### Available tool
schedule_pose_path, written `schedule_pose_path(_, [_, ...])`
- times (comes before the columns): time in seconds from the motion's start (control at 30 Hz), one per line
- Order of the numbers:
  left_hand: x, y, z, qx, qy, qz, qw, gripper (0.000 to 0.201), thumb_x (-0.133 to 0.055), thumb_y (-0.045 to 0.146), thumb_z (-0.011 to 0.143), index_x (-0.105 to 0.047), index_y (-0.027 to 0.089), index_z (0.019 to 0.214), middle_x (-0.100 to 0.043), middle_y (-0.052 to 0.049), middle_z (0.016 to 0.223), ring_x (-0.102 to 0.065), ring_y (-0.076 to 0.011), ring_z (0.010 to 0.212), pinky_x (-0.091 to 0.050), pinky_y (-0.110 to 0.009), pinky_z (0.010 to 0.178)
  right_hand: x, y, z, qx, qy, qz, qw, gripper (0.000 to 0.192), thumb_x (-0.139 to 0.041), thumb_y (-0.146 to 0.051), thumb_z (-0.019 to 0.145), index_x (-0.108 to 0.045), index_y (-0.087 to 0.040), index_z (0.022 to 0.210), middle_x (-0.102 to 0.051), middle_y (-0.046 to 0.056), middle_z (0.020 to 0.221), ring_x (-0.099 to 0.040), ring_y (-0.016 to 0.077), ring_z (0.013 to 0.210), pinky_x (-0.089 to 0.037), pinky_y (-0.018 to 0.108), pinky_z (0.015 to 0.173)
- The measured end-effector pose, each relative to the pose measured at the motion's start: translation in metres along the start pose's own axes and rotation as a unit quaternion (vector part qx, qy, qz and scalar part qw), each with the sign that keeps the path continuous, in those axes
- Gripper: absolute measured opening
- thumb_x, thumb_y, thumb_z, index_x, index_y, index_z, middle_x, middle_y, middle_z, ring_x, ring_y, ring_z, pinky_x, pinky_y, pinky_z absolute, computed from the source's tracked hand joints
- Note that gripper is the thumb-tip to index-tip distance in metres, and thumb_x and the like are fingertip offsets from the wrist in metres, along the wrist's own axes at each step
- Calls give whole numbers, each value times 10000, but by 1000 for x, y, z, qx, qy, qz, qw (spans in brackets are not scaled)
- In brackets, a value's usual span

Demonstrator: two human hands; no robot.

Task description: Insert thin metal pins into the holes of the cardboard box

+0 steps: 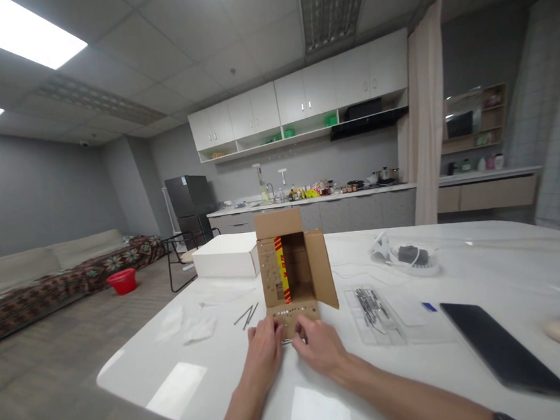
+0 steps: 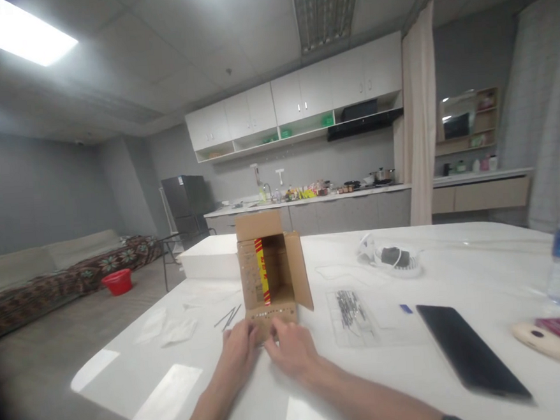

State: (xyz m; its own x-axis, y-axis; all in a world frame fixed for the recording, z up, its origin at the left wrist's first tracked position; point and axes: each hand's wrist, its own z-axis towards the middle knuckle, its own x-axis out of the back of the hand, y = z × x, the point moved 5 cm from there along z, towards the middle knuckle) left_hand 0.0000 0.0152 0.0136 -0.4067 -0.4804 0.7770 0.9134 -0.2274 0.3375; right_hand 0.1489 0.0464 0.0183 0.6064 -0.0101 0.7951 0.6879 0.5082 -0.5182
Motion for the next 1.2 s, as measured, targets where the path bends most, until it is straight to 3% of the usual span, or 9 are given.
schedule_pose_path(0.13, [7, -8, 4, -4, 82, -59, 995, 224, -404, 315, 958, -593, 200, 926, -677, -68, 903, -642, -244, 878, -443, -438, 831, 1, -2, 1, 7, 10, 6, 1000, 140, -510, -299, 856, -624, -229, 897, -701, 9, 761, -592, 161, 663, -224, 279, 586])
schedule_pose_path(0.33, [16, -7, 8, -5, 135, -126, 983, 171, -485, 286, 923, -634, 207, 952, -672, -63, 907, -637, -226, 832, -479, -422, 818, 0, -5, 1, 18, 15, 4, 1000, 133, -507, -292, 856, -621, -232, 888, -701, 5, 763, -594, 158, 666, -219, 283, 590])
schedule_pose_path(0.5, [16, -3, 11, -22, 142, -136, 980, 215, -441, 267, 945, -646, 225, 996, -668, -73, 961, -637, -239, 943, -488, -427, 846, -1, -5, 3, 25, 8, 11, 1000, 131, -515, -289, 858, -624, -235, 907, -706, 1, 787, -603, 157, 688, -238, 280, 601])
schedule_pose_path(0.67, [11, -2, 17, -22, 145, -115, 982, 257, -392, 285, 964, -635, 205, 982, -625, -86, 934, -619, -237, 915, -501, -444, 840, 0, -3, 5, 26, 13, 12, 999, 131, -516, -272, 848, -624, -235, 913, -708, -3, 802, -603, 156, 698, -260, 275, 610])
schedule_pose_path(1.0, [6, 4, 53, -85, 156, -109, 978, 305, -375, 321, 963, -651, 190, 966, -584, -83, 943, -612, -218, 909, -540, -424, 859, 6, -1, 4, 20, 8, -19, 1000, 150, -499, -283, 869, -625, -232, 933, -711, 7, 829, -609, 163, 721, -263, 278, 613])
schedule_pose_path(1.2, [0, 16, 58, -60, 192, -136, 970, 284, -375, 289, 971, -640, 187, 992, -590, -88, 962, -624, -217, 920, -545, -426, 872, 6, -4, 7, 19, -11, -45, 999, 184, -483, -287, 888, -633, -212, 964, -706, 32, 845, -611, 173, 744, -267, 281, 614])
